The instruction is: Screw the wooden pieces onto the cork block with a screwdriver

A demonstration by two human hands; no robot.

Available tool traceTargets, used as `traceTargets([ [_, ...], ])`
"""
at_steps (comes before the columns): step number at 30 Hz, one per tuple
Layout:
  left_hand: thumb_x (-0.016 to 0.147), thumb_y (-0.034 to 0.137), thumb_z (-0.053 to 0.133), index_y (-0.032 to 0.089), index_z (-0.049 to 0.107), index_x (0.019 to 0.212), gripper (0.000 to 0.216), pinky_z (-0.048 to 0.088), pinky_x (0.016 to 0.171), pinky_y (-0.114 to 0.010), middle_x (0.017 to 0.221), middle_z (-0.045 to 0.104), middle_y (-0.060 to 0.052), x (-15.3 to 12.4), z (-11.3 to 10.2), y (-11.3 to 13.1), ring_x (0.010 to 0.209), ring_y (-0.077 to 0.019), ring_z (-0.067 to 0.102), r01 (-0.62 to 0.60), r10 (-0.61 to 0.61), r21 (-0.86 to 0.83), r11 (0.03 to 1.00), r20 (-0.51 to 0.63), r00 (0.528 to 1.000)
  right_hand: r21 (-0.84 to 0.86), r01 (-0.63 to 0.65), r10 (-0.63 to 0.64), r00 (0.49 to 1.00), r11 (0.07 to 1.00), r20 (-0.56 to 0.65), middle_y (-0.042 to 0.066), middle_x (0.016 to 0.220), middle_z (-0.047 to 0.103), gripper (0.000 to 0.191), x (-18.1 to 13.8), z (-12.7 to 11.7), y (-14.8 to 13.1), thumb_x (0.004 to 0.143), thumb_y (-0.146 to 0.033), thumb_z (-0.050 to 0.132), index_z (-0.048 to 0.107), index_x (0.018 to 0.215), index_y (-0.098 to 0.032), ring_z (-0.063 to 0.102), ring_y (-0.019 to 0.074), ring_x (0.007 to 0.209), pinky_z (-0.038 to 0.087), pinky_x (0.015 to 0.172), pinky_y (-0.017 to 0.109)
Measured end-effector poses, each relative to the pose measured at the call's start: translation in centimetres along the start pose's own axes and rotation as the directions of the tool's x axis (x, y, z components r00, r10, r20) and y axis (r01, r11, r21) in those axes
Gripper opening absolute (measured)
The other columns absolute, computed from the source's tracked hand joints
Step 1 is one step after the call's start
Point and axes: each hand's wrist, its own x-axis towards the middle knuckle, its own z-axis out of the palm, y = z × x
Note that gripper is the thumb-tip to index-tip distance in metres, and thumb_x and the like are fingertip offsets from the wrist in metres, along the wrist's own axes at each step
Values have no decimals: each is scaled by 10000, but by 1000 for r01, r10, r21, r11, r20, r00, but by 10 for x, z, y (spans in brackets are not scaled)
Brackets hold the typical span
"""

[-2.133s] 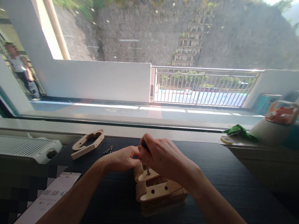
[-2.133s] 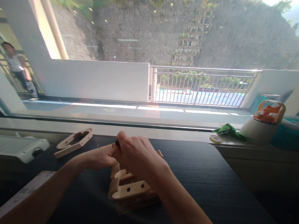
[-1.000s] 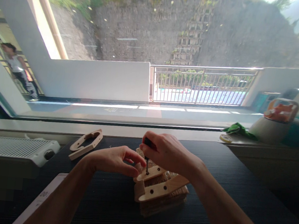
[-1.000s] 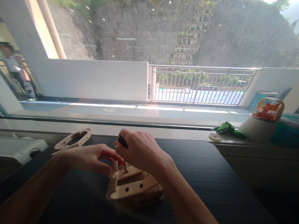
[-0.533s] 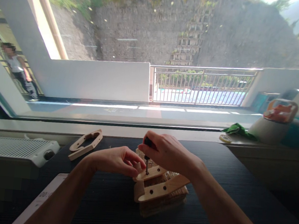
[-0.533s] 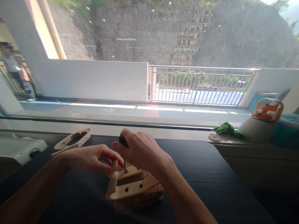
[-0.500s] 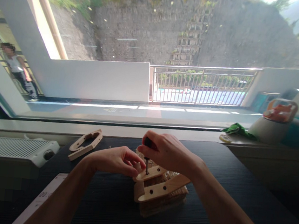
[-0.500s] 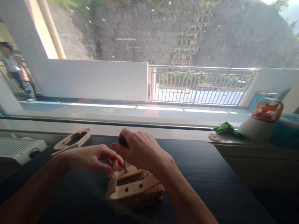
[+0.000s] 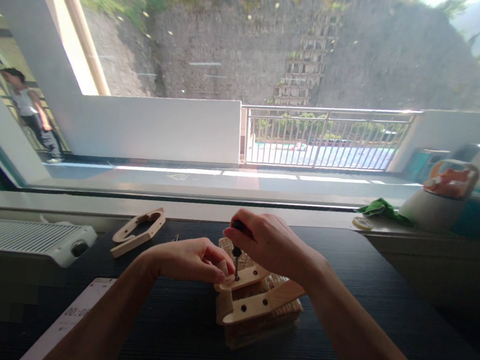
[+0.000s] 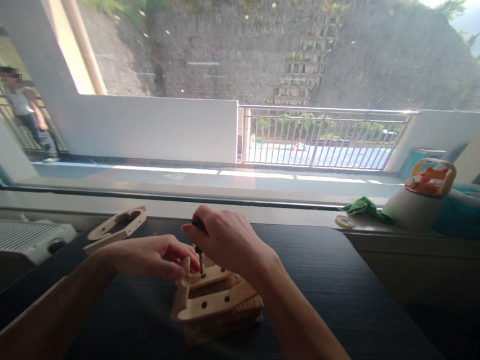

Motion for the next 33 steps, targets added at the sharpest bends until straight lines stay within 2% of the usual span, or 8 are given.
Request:
traceTargets([
  [5, 768, 322, 587, 183, 674, 1006, 289, 431, 789, -239, 1020, 642, -17, 0, 1, 3, 929, -193, 561, -22, 22, 20, 1000, -12, 1000, -18, 12, -12, 1000, 1000, 4, -27, 603, 527, 315, -2, -2, -2, 863, -475, 447, 575, 866, -187, 362, 75, 524, 221, 518, 225],
  [11, 760, 321, 585, 179, 685, 964, 268, 436, 788, -243, 962, 653, -8, 2, 2, 4, 911, -198, 568, 6, -5, 33, 999, -28, 1000, 9, 46, -46, 999, 999, 28, -30, 568, 497, 290, -4, -5, -6, 890, -406, 421, 586, 820, -178, 340, 72, 512, 225, 524, 228],
  [21, 763, 345, 588, 179, 684, 992, 299, 431, 797, -243, 1042, 642, -29, 5, 3, 4, 934, -200, 562, -30, 30, -12, 999, -9, 1000, -2, -50, 50, 998, 999, -26, -22, 598, 517, 319, 3, 5, 1, 889, -448, 415, 577, 847, -177, 361, 78, 528, 214, 524, 230],
  [28, 765, 300, 579, 177, 695, 927, 233, 415, 742, -208, 928, 648, -1, 5, 3, 3, 848, -158, 549, -65, 65, -27, 997, 3, 998, 23, 51, -51, 999, 998, -20, -38, 622, 534, 183, -1, -2, -1, 868, -339, 464, 589, 921, -216, 389, 73, 542, 235, 542, 220],
  [33, 763, 330, 587, 186, 700, 939, 254, 418, 781, -222, 965, 645, -13, 5, 3, 5, 894, -177, 547, -72, 72, -27, 997, 2, 997, 18, 9, -9, 1000, 1000, -26, -31, 604, 517, 269, 1, 1, 1, 854, -429, 488, 596, 842, -182, 364, 69, 531, 223, 525, 222],
])
